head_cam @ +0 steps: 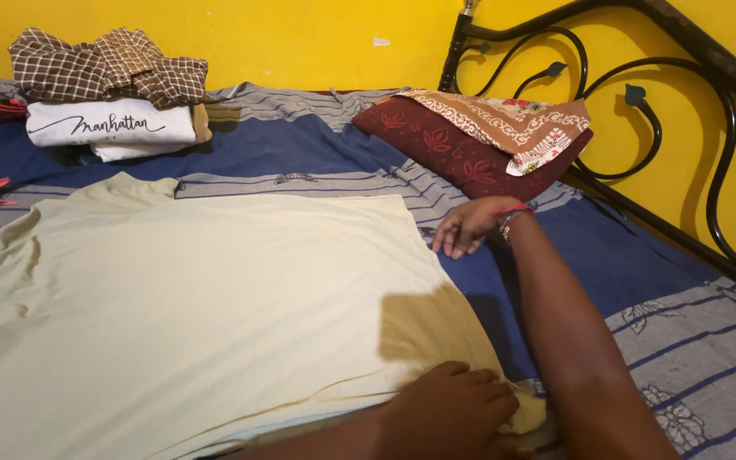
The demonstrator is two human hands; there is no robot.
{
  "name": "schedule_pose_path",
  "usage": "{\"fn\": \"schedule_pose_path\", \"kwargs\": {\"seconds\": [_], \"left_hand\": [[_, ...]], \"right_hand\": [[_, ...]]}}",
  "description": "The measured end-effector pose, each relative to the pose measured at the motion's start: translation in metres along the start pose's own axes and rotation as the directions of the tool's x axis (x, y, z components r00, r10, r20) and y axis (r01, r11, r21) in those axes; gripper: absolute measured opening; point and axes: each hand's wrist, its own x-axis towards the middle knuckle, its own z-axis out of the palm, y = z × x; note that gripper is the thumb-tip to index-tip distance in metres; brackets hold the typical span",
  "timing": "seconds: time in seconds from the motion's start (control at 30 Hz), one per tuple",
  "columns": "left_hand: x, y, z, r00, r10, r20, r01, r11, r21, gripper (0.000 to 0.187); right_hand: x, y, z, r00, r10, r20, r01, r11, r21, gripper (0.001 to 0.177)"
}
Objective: The person smooths and folds several pieces of clothing including t-shirts and trousers on a bed by hand and then places them onto a shelf inside a closet.
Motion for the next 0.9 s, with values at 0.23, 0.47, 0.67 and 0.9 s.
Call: {"fn": "schedule_pose_path", "kwargs": {"seconds": [0.23,0.47,0.67,0.9], "left_hand": [[0.000,-0.001,0.001,0.998,-0.011,0.063,0.012,1.000,-0.023,0.052],[-0.001,-0.001,0.000,0.999,0.007,0.047,-0.008,1.000,0.003,0.048],[0.001,-0.005,0.016,0.985,0.013,0.175,-0.043,0.985,0.166,0.028],[0.015,-0.008,-0.016,0.987,0.007,0.161,-0.029,0.991,0.133,0.039]], "right_hand": [[0.025,0.021,-0.012,0.989,0.135,-0.059,-0.147,0.933,-0.330,0.043],[-0.008,0.004,-0.011,0.823,0.121,-0.555,-0.297,0.925,-0.238,0.038],[0.074,-0.028,0.053,0.373,-0.238,-0.897,-0.114,0.948,-0.298,0.050],[0.102,0.002,0.041,0.242,-0.294,-0.925,-0.163,0.927,-0.337,0.039]]}}
